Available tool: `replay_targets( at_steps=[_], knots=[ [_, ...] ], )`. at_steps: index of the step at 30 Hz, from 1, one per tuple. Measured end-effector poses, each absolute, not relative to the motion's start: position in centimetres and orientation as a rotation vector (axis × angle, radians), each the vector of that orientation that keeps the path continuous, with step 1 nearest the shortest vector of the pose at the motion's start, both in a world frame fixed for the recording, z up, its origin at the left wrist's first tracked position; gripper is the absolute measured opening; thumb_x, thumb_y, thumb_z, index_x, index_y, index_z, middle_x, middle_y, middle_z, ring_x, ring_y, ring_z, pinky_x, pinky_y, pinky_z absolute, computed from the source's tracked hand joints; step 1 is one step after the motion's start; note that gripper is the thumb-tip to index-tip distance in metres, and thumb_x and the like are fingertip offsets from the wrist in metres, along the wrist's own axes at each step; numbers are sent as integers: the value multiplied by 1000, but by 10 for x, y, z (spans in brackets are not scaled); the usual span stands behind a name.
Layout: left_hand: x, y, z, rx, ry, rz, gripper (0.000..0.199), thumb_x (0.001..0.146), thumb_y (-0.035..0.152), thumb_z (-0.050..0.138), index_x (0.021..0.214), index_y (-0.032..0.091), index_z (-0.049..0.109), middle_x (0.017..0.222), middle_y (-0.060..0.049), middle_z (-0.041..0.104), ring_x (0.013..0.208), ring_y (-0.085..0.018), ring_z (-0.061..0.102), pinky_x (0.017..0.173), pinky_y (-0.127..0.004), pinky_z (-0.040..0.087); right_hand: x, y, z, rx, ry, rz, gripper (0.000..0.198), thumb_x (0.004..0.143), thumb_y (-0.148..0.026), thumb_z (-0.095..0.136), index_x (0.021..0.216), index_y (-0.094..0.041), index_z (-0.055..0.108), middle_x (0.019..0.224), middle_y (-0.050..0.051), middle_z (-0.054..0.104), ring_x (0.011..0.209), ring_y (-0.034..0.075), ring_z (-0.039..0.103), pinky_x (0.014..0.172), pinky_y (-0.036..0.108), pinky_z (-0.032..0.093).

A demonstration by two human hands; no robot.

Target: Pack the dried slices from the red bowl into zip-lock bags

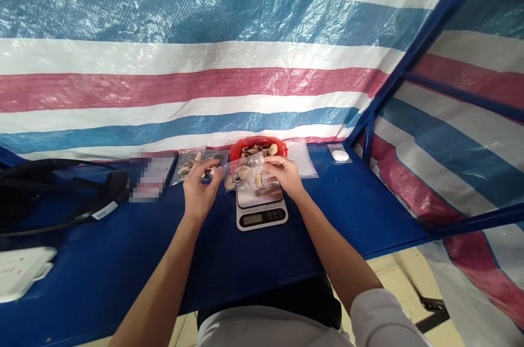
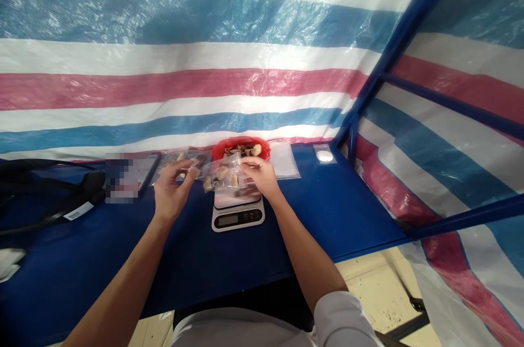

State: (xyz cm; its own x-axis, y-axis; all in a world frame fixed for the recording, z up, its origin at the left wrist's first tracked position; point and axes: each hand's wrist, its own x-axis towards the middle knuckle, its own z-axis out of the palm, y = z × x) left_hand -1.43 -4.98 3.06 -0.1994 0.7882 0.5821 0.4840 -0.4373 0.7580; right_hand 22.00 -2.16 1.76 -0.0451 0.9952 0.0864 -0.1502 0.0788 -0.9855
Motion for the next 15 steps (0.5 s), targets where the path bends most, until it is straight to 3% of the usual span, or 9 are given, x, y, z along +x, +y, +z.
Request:
replay_targets(
  at_steps=[6,11,15],
  knots=[
    [12,-45,58,2085,1332,1322,25,86,44,66,90,23,79,85,-6,75,72,-21,64,74,-31,51,217,-12,30,-996,-1360,1245,38,70,-49,82,97,-21,79,94,4,77,83,23,74,57,31,65],
    [27,-29,64,2055,1473,1105,35,88,45,60,66,20,71,57,-1,66,56,-15,55,61,-26,43,211,-2,32,-980,-1508,1157,33,76,-45,78,98,-22,81,99,4,78,77,19,72,59,30,64],
    [29,-19,64,1808,1383,1011,43,88,52,62,60,19,68,60,-3,70,53,-16,60,55,-25,46,214,5,30,-955,-1590,1111,32,79,-42,75,104,-23,82,95,4,79,75,18,70,66,31,63]
  ],
)
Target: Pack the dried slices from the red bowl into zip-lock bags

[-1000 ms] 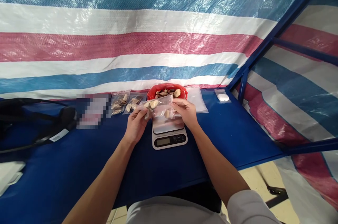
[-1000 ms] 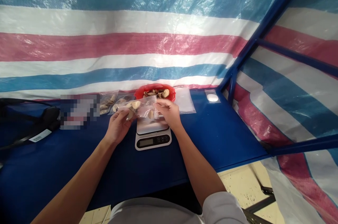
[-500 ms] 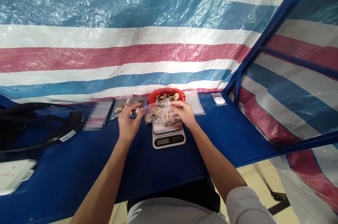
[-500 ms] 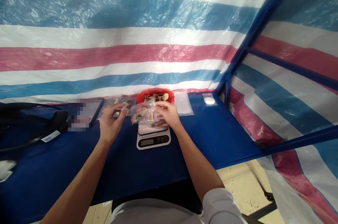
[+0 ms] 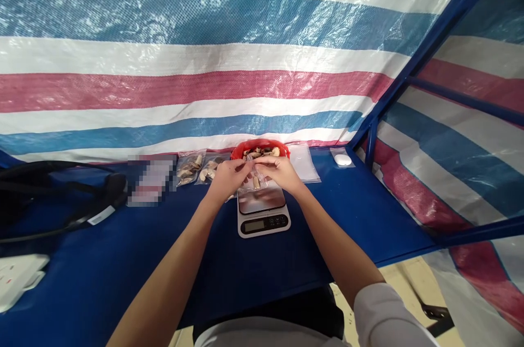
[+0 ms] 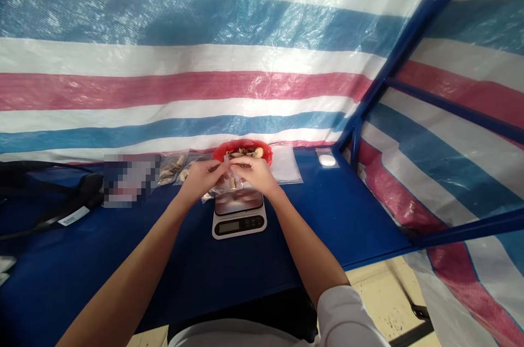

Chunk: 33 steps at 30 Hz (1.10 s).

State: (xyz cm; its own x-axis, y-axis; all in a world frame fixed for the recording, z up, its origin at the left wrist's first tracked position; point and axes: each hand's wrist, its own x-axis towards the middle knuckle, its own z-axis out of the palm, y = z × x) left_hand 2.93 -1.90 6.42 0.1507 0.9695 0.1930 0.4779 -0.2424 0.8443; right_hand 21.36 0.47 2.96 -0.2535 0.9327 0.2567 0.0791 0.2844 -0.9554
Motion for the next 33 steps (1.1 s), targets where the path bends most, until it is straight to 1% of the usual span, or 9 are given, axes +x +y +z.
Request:
replay_targets(
  at_steps=[4,9,15,19,21,24,26,28,33],
  knots=[
    [29,-10,65,1525,1250,1017,43,80,58,73,62,19,71,59,-4,70,51,-16,61,50,-25,48,219,11,33,-938,-1618,1164,35,79,-46,77,104,-23,82,95,3,79,78,20,71,70,34,63],
    [26,2,64,1345,1152,974,43,70,60,82,65,18,74,60,-4,70,51,-16,61,49,-25,50,223,19,41,-879,-1648,1218,38,76,-47,80,105,-22,82,94,3,79,83,21,71,74,34,62],
    [24,13,61,1262,1127,957,45,71,59,82,66,15,74,65,-8,72,53,-16,63,54,-27,52,221,31,45,-858,-1684,1251,39,78,-45,80,108,-21,82,98,3,80,84,20,72,77,34,60],
    [24,13,59,1250,1156,983,44,71,58,83,67,15,74,67,-8,73,56,-16,64,56,-28,53,220,38,46,-844,-1645,1289,38,75,-43,82,108,-23,82,109,4,80,104,26,72,89,39,60],
    [24,13,58,1258,1167,1002,42,71,56,83,67,16,74,67,-8,73,56,-17,64,57,-29,53,219,40,46,-850,-1637,1317,39,74,-40,82,109,-23,81,114,4,79,106,27,72,93,40,60],
    [23,12,57,1274,1183,1012,39,73,54,83,65,16,74,66,-8,73,56,-17,64,57,-30,53,220,39,47,-912,-1652,1375,44,75,-36,82,115,-20,79,109,5,80,93,24,74,80,37,63],
    [23,12,57,1284,1179,1003,38,73,53,82,64,16,74,66,-8,73,57,-18,65,58,-30,54,221,37,50,-954,-1649,1413,46,75,-34,82,118,-19,78,104,6,80,83,21,73,68,32,62],
    [23,11,58,1295,1166,991,40,73,54,82,64,16,74,66,-8,73,59,-18,65,59,-30,54,222,35,54,-982,-1635,1430,46,74,-32,82,118,-18,78,100,6,80,78,19,72,62,29,61],
    [24,7,64,1309,1142,986,42,73,56,81,69,15,75,69,-6,72,63,-17,65,62,-28,54,220,30,62,-1050,-1695,1408,27,78,-36,78,95,-16,81,79,2,75,68,14,68,58,25,60]
  ],
)
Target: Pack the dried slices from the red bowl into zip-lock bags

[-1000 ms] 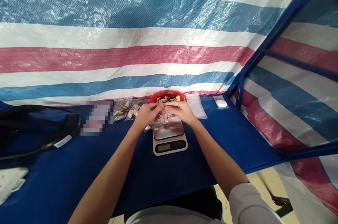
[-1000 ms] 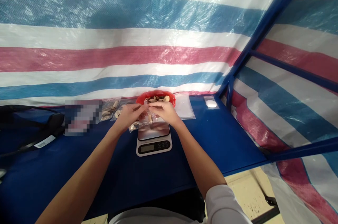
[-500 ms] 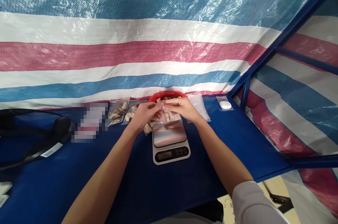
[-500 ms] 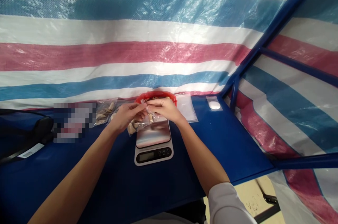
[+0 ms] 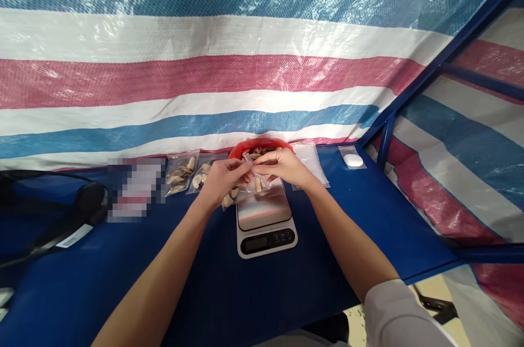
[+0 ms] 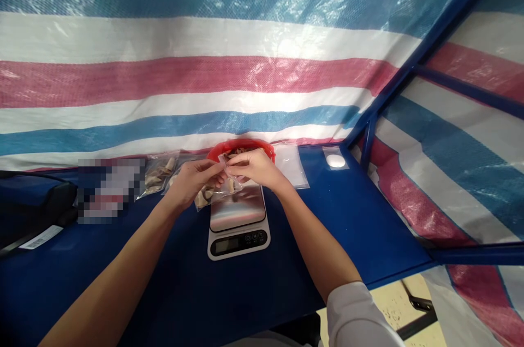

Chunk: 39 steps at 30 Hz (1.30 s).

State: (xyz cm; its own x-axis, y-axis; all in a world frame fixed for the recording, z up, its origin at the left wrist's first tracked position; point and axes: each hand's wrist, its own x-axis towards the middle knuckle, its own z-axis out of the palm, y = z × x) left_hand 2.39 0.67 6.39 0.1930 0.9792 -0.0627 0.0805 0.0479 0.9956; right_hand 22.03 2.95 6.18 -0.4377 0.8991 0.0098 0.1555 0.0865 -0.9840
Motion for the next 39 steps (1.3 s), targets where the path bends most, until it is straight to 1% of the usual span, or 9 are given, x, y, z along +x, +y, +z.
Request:
replay_targets(
  at_steps=[2,5,9,15,21,26,30,35,39],
  knots=[
    [25,6,64,1306,1144,992,40,73,55,82,73,15,76,69,-5,72,64,-16,65,64,-27,55,219,28,63,-1045,-1758,1394,25,80,-39,77,86,-16,80,75,2,72,67,14,68,58,23,59],
    [25,5,64,1279,1140,1003,41,70,54,83,75,14,77,68,-4,72,65,-16,65,66,-27,56,217,28,63,-1044,-1817,1344,24,82,-39,75,82,-16,78,73,2,71,66,14,69,57,22,59],
    [25,5,64,1296,1168,1003,42,68,55,84,74,14,77,68,-4,72,63,-16,65,66,-29,57,215,27,61,-1044,-1852,1296,18,83,-33,71,81,-16,78,72,1,70,66,13,69,58,21,59],
    [23,5,68,1422,1207,966,39,73,53,79,68,15,75,66,-4,72,62,-16,65,63,-27,56,216,28,60,-1078,-1892,1284,17,85,-31,69,82,-16,77,74,2,71,66,13,70,55,20,59],
    [19,8,65,1488,1158,934,34,74,48,76,71,15,74,64,-3,71,60,-15,65,62,-27,55,215,26,60,-1095,-1869,1278,17,86,-29,68,80,-15,76,73,3,72,65,13,70,53,19,59],
    [15,9,66,1566,1159,923,32,75,47,75,71,16,73,66,-2,71,60,-14,63,60,-25,52,213,27,59,-1120,-1799,1308,14,83,-27,71,77,-15,75,68,2,71,63,14,70,53,20,59],
    [8,11,68,1565,1243,927,34,74,49,75,70,16,71,65,-3,71,56,-13,60,55,-24,48,221,30,62,-1171,-1686,1305,8,81,-23,72,79,-15,75,71,2,73,61,12,69,52,18,57],
    [4,12,70,1706,1336,916,29,75,44,72,65,17,67,58,-1,67,54,-13,58,58,-25,47,229,31,64,-1171,-1738,1252,12,82,-28,71,80,-16,74,75,3,73,63,13,68,49,18,56],
    [8,10,69,1703,1328,901,24,77,39,66,66,18,67,58,0,66,52,-14,58,57,-25,47,228,28,66,-1149,-1781,1277,22,86,-38,72,93,-17,75,82,5,75,70,16,72,49,19,58]
  ],
)
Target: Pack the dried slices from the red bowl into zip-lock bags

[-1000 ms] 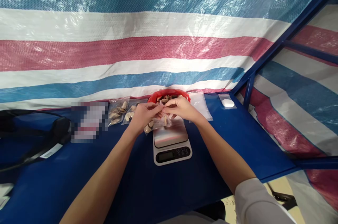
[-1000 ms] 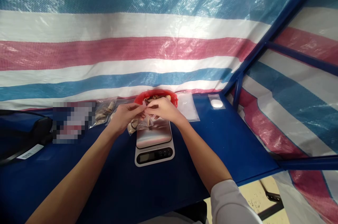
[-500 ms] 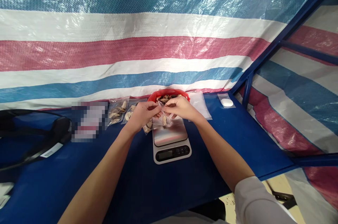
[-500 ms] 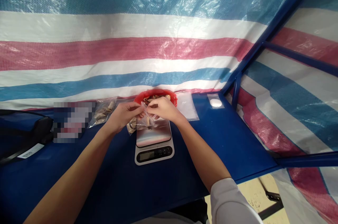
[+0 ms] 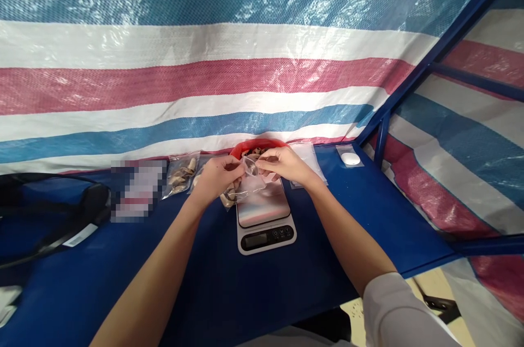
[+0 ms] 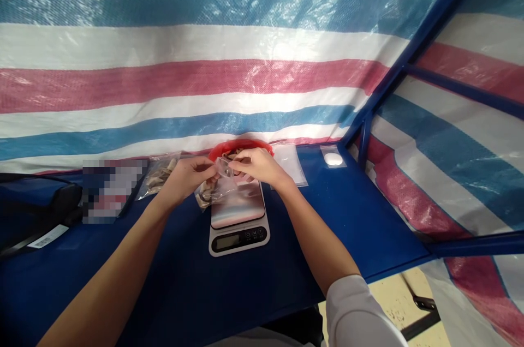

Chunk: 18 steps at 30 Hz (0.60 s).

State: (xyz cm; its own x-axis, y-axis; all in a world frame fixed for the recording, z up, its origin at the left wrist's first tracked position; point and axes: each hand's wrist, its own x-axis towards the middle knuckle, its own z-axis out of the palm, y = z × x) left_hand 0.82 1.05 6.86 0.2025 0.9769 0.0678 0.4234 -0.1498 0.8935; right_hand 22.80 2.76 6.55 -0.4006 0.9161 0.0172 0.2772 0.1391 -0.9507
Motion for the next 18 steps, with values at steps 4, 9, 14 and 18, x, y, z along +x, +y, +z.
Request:
replay_targets(
  at_steps=[4,9,14,18],
  knots=[
    [14,7,69,1704,1349,920,23,77,39,64,69,18,67,62,-1,68,51,-14,58,54,-25,45,224,23,70,-1124,-1921,1260,22,89,-36,68,87,-16,75,72,3,72,67,15,71,51,20,60],
    [23,1,71,1791,1429,902,35,84,50,61,70,18,65,56,0,65,53,-15,58,54,-25,43,220,21,72,-1129,-1993,1168,24,89,-30,66,70,-16,69,63,0,66,60,13,68,54,21,61],
    [24,0,69,1881,1455,896,27,80,41,63,63,20,62,53,2,62,54,-14,55,56,-25,40,222,22,70,-1168,-1937,1204,15,86,-27,68,78,-16,74,71,2,71,66,14,71,52,19,60],
    [16,3,73,1928,1504,871,26,79,40,65,64,19,64,59,1,65,59,-15,57,59,-25,42,230,23,72,-1211,-1870,1201,10,83,-24,69,81,-16,75,77,4,73,69,15,71,50,18,58]
  ],
)
